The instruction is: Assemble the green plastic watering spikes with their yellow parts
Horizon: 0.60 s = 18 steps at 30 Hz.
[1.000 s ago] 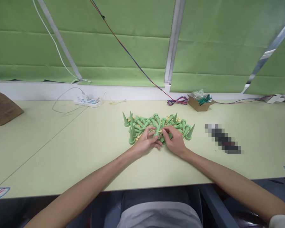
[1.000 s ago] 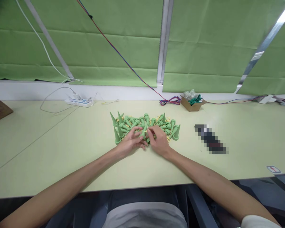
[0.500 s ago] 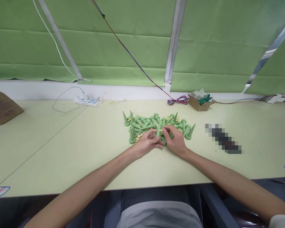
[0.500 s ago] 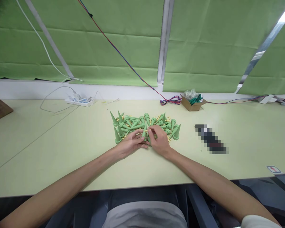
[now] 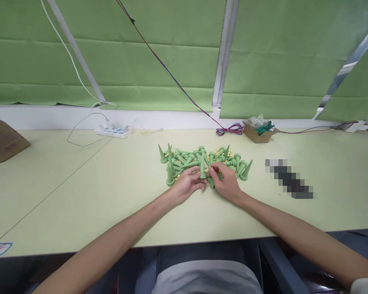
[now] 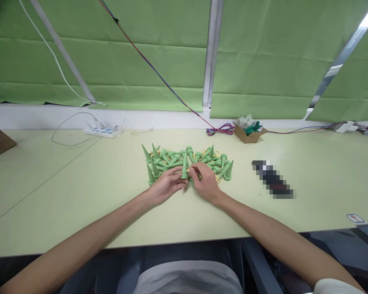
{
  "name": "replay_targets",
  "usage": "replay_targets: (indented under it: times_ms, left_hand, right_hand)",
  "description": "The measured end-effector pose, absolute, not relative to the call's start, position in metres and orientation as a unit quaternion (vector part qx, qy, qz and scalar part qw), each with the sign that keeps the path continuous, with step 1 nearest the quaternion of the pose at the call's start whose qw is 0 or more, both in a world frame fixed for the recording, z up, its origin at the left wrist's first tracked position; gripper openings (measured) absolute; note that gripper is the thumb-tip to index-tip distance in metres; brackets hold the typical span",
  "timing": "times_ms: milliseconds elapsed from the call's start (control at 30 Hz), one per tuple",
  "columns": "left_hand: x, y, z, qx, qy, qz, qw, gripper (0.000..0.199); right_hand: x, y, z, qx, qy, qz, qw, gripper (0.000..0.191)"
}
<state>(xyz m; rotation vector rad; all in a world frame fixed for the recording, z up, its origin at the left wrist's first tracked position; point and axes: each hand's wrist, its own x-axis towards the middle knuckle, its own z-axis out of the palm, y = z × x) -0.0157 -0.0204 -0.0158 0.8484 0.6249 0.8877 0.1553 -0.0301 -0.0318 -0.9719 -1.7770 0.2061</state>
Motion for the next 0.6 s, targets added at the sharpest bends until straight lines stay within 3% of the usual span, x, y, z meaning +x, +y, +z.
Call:
replay_targets:
  times_ms: [133, 333, 600]
  left_hand:
    - [-0.0154, -0.0193, -0.0162, 0.389, 0.285, 0.415, 0.772, 0.012]
    - [-0.0127, -0.0202, -0.0181, 0.461, 0.303, 0.434, 0.712, 0.029]
    - [-0.0138, -0.0223, -0.0163, 0.463, 0.326, 0.432, 0.702, 0.034]
  right_hand:
    - [0.1554, -0.0290, -0.0335, -0.407, -0.748, 0.086, 0.517, 0.013]
    - [0.1542, -0.0290, -0.0327, -0.401, -0.754, 0.096, 0.511, 0.012]
    - [0.1541, -0.0297, -0.0335, -0.406, -0.747, 0.096, 0.518, 0.014]
